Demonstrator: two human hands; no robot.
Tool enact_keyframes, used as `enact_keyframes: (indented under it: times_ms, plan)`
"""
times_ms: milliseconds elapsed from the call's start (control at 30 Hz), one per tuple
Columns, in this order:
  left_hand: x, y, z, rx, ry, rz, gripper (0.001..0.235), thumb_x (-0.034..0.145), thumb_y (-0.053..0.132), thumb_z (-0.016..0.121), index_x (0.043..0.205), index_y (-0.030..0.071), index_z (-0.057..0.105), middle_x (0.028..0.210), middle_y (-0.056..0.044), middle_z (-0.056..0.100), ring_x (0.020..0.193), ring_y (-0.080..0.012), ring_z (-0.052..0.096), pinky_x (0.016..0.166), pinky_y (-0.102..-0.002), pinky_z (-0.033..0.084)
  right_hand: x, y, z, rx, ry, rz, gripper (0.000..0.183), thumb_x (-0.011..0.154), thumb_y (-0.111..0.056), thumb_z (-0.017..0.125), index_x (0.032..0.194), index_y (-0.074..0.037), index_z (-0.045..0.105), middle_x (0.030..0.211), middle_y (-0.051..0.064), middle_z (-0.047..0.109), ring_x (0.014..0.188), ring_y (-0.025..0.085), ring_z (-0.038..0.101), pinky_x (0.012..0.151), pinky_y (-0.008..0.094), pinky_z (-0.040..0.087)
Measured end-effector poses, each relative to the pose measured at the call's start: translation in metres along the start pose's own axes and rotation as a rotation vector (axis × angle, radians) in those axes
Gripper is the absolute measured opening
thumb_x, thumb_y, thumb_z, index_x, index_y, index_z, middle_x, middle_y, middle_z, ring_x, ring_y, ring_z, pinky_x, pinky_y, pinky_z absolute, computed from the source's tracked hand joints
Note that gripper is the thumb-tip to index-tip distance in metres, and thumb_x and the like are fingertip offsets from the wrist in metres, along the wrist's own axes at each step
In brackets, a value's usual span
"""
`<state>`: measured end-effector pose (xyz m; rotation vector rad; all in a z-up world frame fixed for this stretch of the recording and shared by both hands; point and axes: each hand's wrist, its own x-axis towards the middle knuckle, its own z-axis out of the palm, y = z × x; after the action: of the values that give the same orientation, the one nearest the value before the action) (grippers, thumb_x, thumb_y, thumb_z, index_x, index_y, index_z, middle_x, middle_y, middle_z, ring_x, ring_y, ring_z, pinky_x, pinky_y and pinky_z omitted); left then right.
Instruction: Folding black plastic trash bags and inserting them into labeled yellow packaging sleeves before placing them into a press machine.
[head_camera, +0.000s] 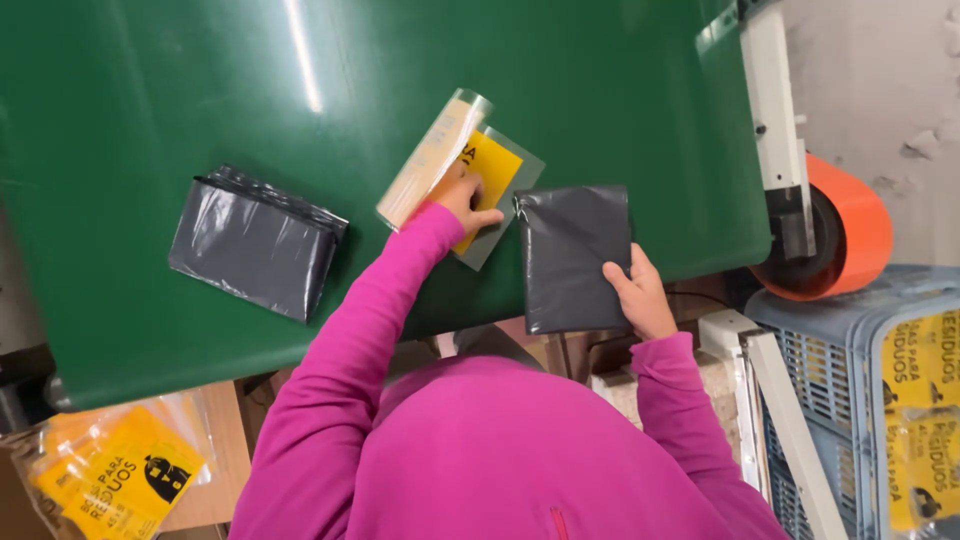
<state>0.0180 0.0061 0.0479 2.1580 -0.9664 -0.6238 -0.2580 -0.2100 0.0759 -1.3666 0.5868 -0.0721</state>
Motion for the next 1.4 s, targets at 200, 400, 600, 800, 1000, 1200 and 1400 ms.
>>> enact_keyframes:
  times_ms: [200, 400, 600, 800, 1000, 1200, 1400]
  plan:
    - [-0.012, 0.045, 0.006, 0.431, 0.072, -0.259, 0.065, 0.062, 0.053, 0.089, 0.107, 0.011, 0.069, 0.123, -0.011, 0.054, 0.12, -0.0366, 0.043, 0.089, -0.058, 0.04, 0.003, -0.008, -0.007, -0.035, -0.051, 0.031, 0.05, 0.102, -0.009, 0.058, 0.149, 0.002, 0.045, 0.14, 0.007, 0.06, 0.122, 0.013, 0.058, 0.105, 0.029, 0.047]
    - [-0.018, 0.039, 0.027, 0.41, 0.112, -0.316, 0.031, 0.076, 0.041, 0.082, 0.097, 0.021, 0.075, 0.114, -0.004, 0.059, 0.118, -0.034, 0.046, 0.093, -0.053, 0.04, 0.008, -0.016, -0.01, -0.057, -0.059, 0.045, 0.052, 0.102, -0.008, 0.059, 0.151, 0.002, 0.044, 0.142, 0.008, 0.059, 0.122, 0.014, 0.058, 0.104, 0.029, 0.047]
    - [-0.01, 0.027, 0.025, 0.29, 0.168, -0.29, 0.012, 0.084, 0.033, 0.074, 0.087, 0.022, 0.077, 0.104, 0.002, 0.064, 0.11, -0.0322, 0.05, 0.087, -0.051, 0.043, 0.011, -0.028, -0.012, -0.128, -0.068, -0.034, 0.052, 0.103, -0.007, 0.059, 0.151, 0.003, 0.043, 0.145, 0.009, 0.057, 0.127, 0.014, 0.055, 0.108, 0.029, 0.044]
    - [-0.014, 0.029, 0.033, 0.257, 0.271, -0.145, 0.009, 0.089, 0.024, 0.073, 0.093, 0.016, 0.072, 0.107, -0.001, 0.064, 0.115, -0.032, 0.055, 0.088, -0.048, 0.047, 0.012, -0.021, -0.005, -0.092, -0.064, 0.011, 0.049, 0.102, -0.009, 0.06, 0.148, 0.002, 0.045, 0.139, 0.007, 0.06, 0.121, 0.013, 0.058, 0.103, 0.028, 0.048]
    - [-0.012, 0.025, 0.041, 0.064, 0.321, 0.184, 0.048, 0.083, 0.021, 0.078, 0.119, -0.001, 0.054, 0.13, -0.02, 0.059, 0.132, -0.0443, 0.047, 0.107, -0.052, 0.044, 0.016, -0.011, 0.04, -0.27, -0.19, -0.072, 0.041, 0.101, -0.012, 0.062, 0.137, 0.004, 0.051, 0.123, 0.009, 0.065, 0.107, 0.013, 0.061, 0.093, 0.028, 0.051]
    - [-0.008, 0.0, 0.054, 0.106, 0.191, 0.163, 0.035, 0.096, 0.01, 0.069, 0.127, 0.0, 0.056, 0.143, -0.024, 0.055, 0.134, -0.0411, 0.053, 0.111, -0.046, 0.048, 0.039, 0.01, 0.073, -0.598, -0.243, -0.049, 0.039, 0.099, -0.021, 0.068, 0.125, 0.004, 0.053, 0.088, 0.018, 0.064, 0.074, 0.024, 0.061, 0.07, 0.034, 0.049]
    - [-0.066, 0.063, -0.025, 0.304, 0.271, 0.244, 0.025, 0.088, 0.021, 0.075, 0.099, 0.006, 0.059, 0.115, -0.017, 0.065, 0.118, -0.0385, 0.06, 0.098, -0.047, 0.052, 0.076, -0.014, 0.078, -0.638, -0.065, -0.133, 0.04, 0.094, -0.025, 0.072, 0.119, 0.002, 0.058, 0.081, 0.016, 0.067, 0.063, 0.023, 0.065, 0.057, 0.035, 0.051]
